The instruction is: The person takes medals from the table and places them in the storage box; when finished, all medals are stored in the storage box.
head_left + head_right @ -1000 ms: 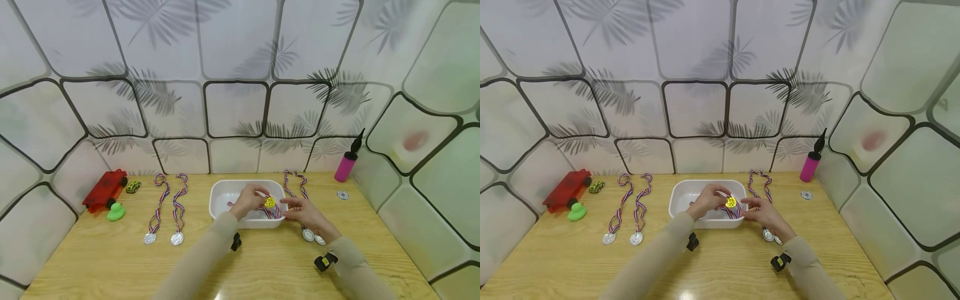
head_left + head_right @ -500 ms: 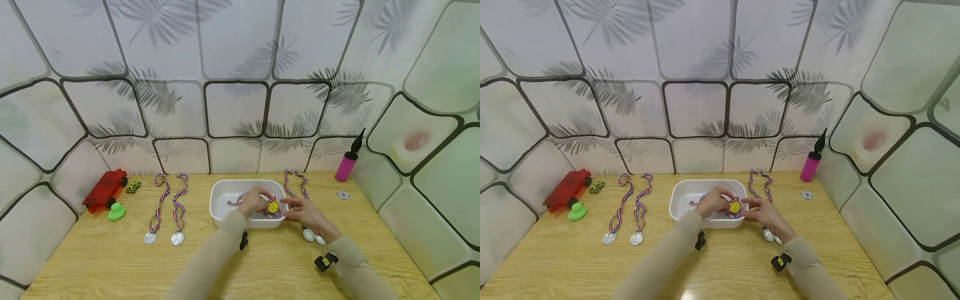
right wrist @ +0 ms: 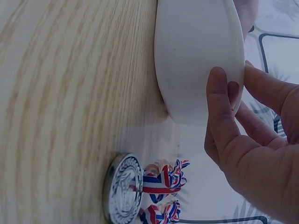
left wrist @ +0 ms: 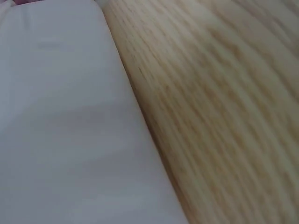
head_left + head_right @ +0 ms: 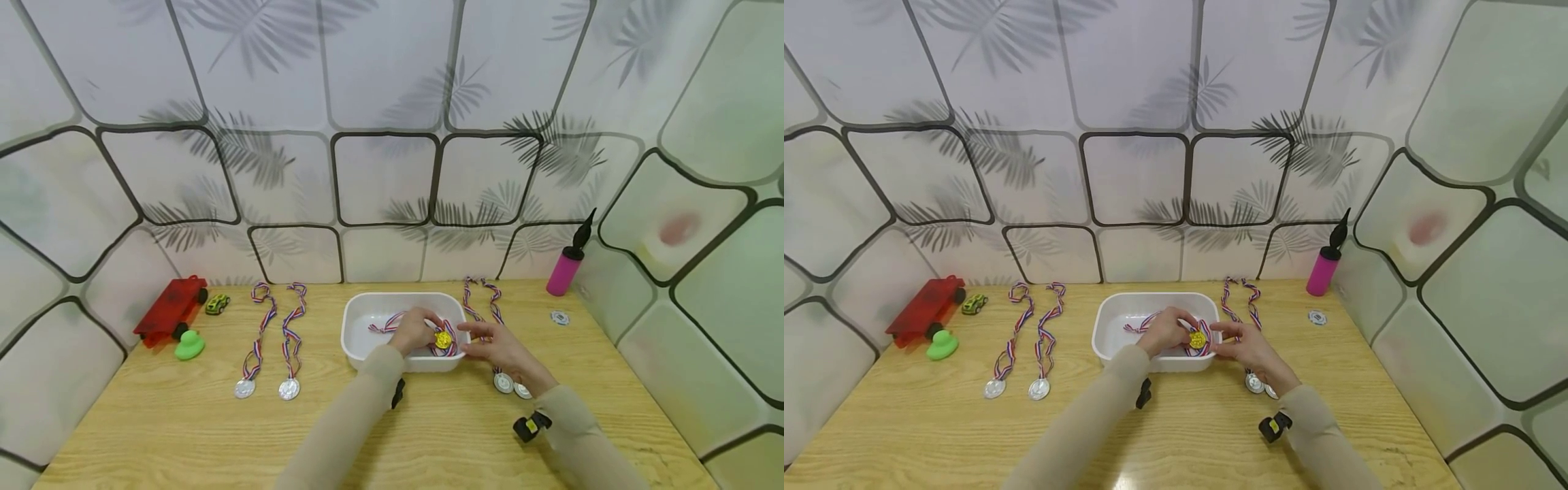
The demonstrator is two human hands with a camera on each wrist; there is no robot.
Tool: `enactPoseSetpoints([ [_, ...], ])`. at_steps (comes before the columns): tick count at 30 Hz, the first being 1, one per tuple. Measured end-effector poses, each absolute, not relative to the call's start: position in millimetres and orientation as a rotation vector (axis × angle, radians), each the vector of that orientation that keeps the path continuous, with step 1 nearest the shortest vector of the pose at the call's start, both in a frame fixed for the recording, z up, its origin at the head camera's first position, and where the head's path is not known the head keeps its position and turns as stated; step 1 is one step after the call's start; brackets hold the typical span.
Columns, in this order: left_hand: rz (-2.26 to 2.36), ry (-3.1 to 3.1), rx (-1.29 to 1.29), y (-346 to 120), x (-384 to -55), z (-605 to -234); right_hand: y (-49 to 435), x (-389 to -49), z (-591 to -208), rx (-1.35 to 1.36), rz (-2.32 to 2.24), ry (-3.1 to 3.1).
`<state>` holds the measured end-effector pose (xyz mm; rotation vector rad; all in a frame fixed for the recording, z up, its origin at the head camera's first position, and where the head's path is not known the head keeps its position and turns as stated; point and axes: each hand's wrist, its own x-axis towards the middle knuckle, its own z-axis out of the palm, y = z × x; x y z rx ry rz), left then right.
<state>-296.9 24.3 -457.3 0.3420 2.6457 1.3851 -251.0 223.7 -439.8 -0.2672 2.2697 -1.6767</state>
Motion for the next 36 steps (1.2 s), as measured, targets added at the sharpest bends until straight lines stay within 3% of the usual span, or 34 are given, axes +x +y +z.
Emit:
enactPoseSetpoints([
  [24,1.619,2.27,0.327,-13.7,-294.7,-426.4,223.9,-252.4,-440.2,-0.243,-1.68,2.283],
  [36,1.619,2.245,0.361,-58.0,-281.2,-402.3,223.9,-251.6,-440.6,-0.249,-1.644,2.318],
])
